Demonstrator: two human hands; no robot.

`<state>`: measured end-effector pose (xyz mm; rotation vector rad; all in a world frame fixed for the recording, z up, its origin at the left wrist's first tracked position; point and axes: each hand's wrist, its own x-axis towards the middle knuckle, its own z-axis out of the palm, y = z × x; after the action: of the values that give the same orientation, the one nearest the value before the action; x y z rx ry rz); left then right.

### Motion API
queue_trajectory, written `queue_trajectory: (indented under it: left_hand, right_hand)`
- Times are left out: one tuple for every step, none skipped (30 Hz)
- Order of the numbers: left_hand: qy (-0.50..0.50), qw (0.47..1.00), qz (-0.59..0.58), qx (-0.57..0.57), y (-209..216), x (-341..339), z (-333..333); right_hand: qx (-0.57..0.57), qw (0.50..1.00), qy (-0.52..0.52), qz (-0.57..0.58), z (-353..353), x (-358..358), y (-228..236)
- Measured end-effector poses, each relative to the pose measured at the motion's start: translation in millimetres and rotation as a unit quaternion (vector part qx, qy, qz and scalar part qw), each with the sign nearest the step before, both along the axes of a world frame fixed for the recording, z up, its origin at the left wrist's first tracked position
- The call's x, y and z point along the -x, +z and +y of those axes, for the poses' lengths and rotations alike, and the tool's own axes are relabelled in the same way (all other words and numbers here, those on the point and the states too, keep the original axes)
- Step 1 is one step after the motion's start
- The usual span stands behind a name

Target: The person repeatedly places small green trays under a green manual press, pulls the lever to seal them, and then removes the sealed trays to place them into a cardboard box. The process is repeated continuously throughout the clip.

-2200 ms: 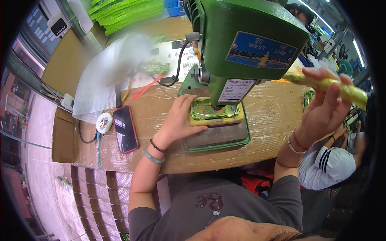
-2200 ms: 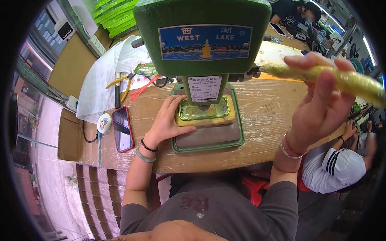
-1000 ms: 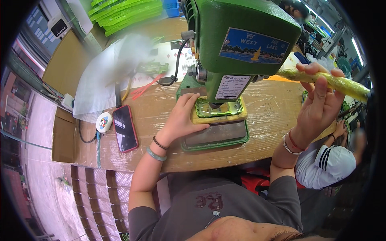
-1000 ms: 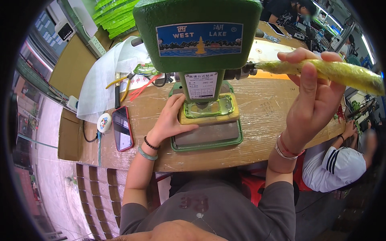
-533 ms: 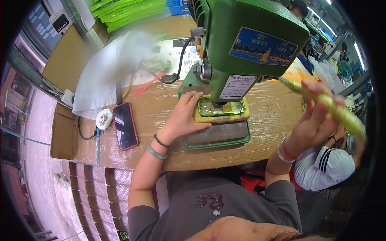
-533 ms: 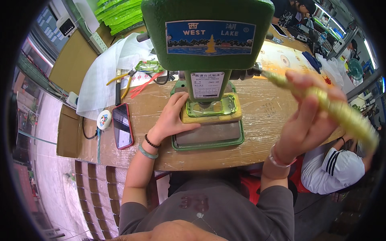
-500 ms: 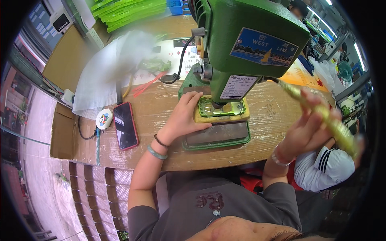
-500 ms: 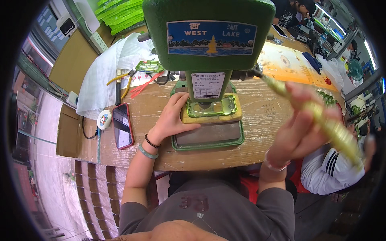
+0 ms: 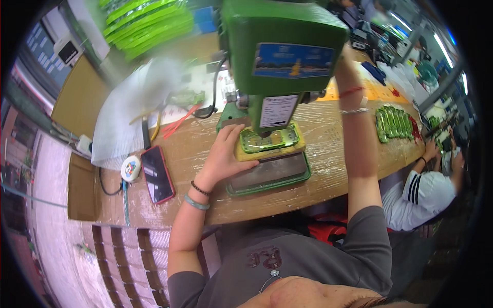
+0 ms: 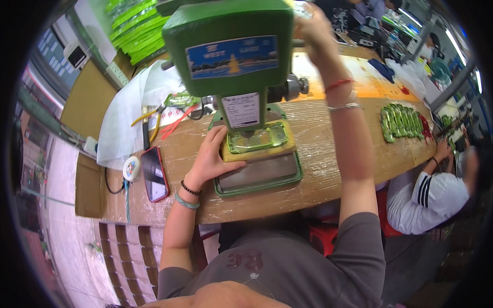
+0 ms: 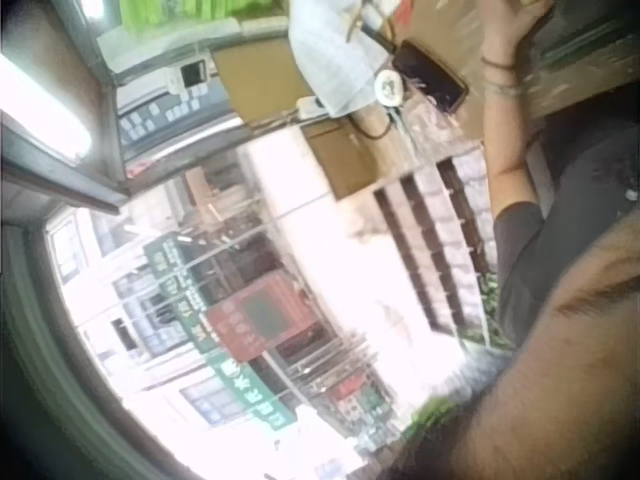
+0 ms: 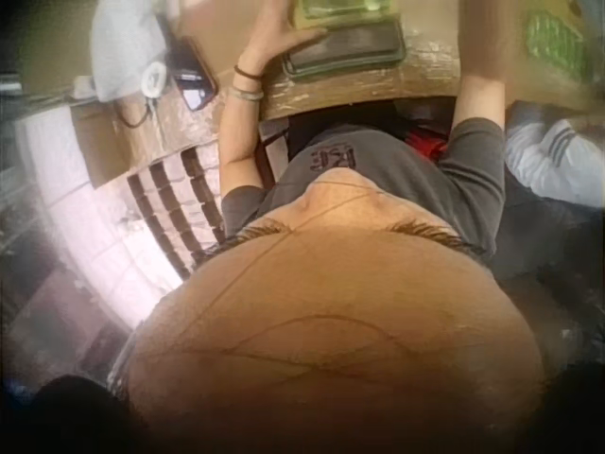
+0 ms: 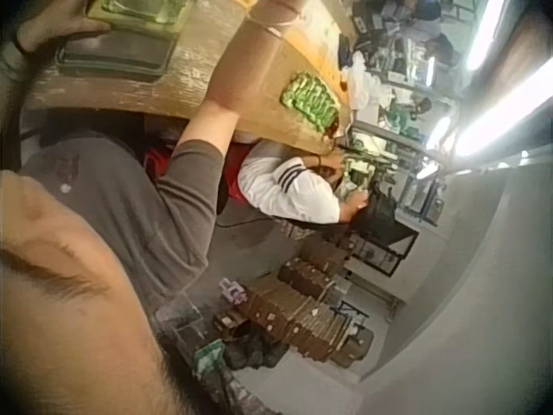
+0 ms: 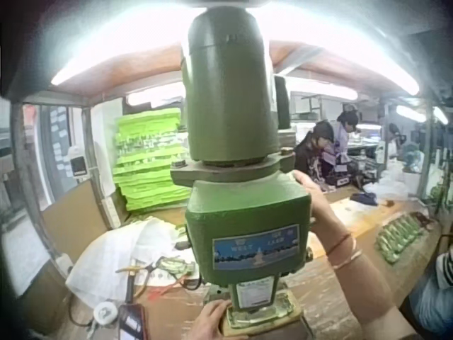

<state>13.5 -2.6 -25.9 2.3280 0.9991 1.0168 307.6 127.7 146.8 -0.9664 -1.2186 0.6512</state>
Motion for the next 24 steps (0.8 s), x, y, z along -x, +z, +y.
queue_trajectory:
  left_hand:
    - [-0.003,1.000,0.003,-0.001,1.0,-3.0,1.1]
    - [0.003,1.000,0.007,0.001,1.2,-3.2,1.3]
    - [0.012,1.000,0.008,0.001,1.6,-1.7,0.4]
    - [0.013,1.000,0.010,0.002,2.3,-2.5,0.1]
    - [0.013,1.000,0.011,0.002,2.4,-2.7,-0.1]
    - [0.009,1.000,0.013,0.004,2.7,-3.3,0.2]
    - [0.010,1.000,0.014,0.005,3.7,-3.9,-0.3]
    - [0.012,1.000,0.016,0.007,3.7,-2.3,0.0]
    - [0.008,1.000,0.017,0.008,3.3,-2.0,0.6]
    - [0.003,1.000,0.020,0.011,2.0,-1.9,0.7]
    - [0.014,0.999,0.017,0.027,0.4,-1.2,-0.6]
    - [0.011,1.000,0.016,0.023,-2.2,-1.5,0.2]
    - [0.011,1.000,0.017,0.018,-4.1,-0.9,1.0]
    - [0.012,1.000,0.018,0.015,-4.9,-0.7,1.7]
    - [0.008,1.000,0.021,0.003,-3.0,-2.1,2.1]
    - [0.008,1.000,0.020,-0.006,-1.2,-2.7,1.2]
    - [0.009,1.000,0.018,-0.014,0.5,-3.6,0.2]
    - [0.010,1.000,0.017,-0.022,1.4,-4.2,-0.6]
    - [0.007,1.000,0.012,-0.023,1.7,-4.2,-1.0]
    - [0.010,1.000,0.012,-0.014,2.0,-4.1,-1.9]
    - [0.013,1.000,0.013,-0.005,3.3,-4.0,-3.1]
    - [0.016,1.000,0.015,0.003,4.4,-3.9,-4.7]
    - [0.015,1.000,0.018,0.000,4.9,-5.4,-4.8]
    - [0.014,1.000,0.021,-0.002,5.0,-6.4,-4.7]
  right_hand:
    - [0.020,0.995,0.064,0.072,23.6,-15.2,-34.8]
    - [0.040,0.979,0.137,0.145,41.3,-23.4,-66.5]
    - [0.101,0.986,0.105,0.086,29.5,-21.8,-84.8]
    - [0.133,0.985,0.100,0.040,8.6,-25.7,-105.9]
    - [0.164,0.982,0.097,-0.007,-13.0,-29.5,-126.7]
    - [0.209,0.971,0.104,-0.057,-35.1,-31.7,-130.2]
    - [0.251,0.955,0.115,-0.111,-56.2,-32.9,-133.8]
    - [0.329,0.921,0.108,-0.180,-75.7,-23.1,-123.1]
    - [0.307,0.921,0.086,-0.223,-90.1,-20.6,-128.1]
    - [0.286,0.919,0.063,-0.264,-103.6,-17.7,-134.4]
    - [0.223,0.913,0.042,-0.340,-118.3,-8.6,-136.6]
    - [0.161,0.896,0.019,-0.414,-130.8,-0.5,-137.3]
    - [0.130,0.898,0.008,-0.420,-136.2,4.0,-138.3]
    - [0.099,0.899,-0.002,-0.426,-140.4,8.0,-138.8]
    - [0.068,0.899,-0.011,-0.433,-143.4,9.4,-138.4]
    - [0.066,0.912,-0.011,-0.406,-142.4,9.9,-135.0]
    - [0.062,0.924,-0.011,-0.378,-139.1,7.5,-129.4]
    - [0.058,0.935,-0.010,-0.349,-136.2,1.8,-125.5]
    - [0.002,0.940,-0.033,-0.340,-132.0,-7.2,-124.8]
    - [0.051,0.951,-0.030,-0.304,-134.5,-16.4,-114.9]
    - [0.100,0.958,-0.027,-0.266,-141.6,-28.3,-100.5]
    - [0.147,0.963,-0.023,-0.226,-147.5,-42.8,-92.1]
    - [0.185,0.963,-0.031,-0.192,-153.0,-62.8,-90.5]
    - [0.221,0.962,-0.038,-0.157,-159.8,-84.6,-90.5]
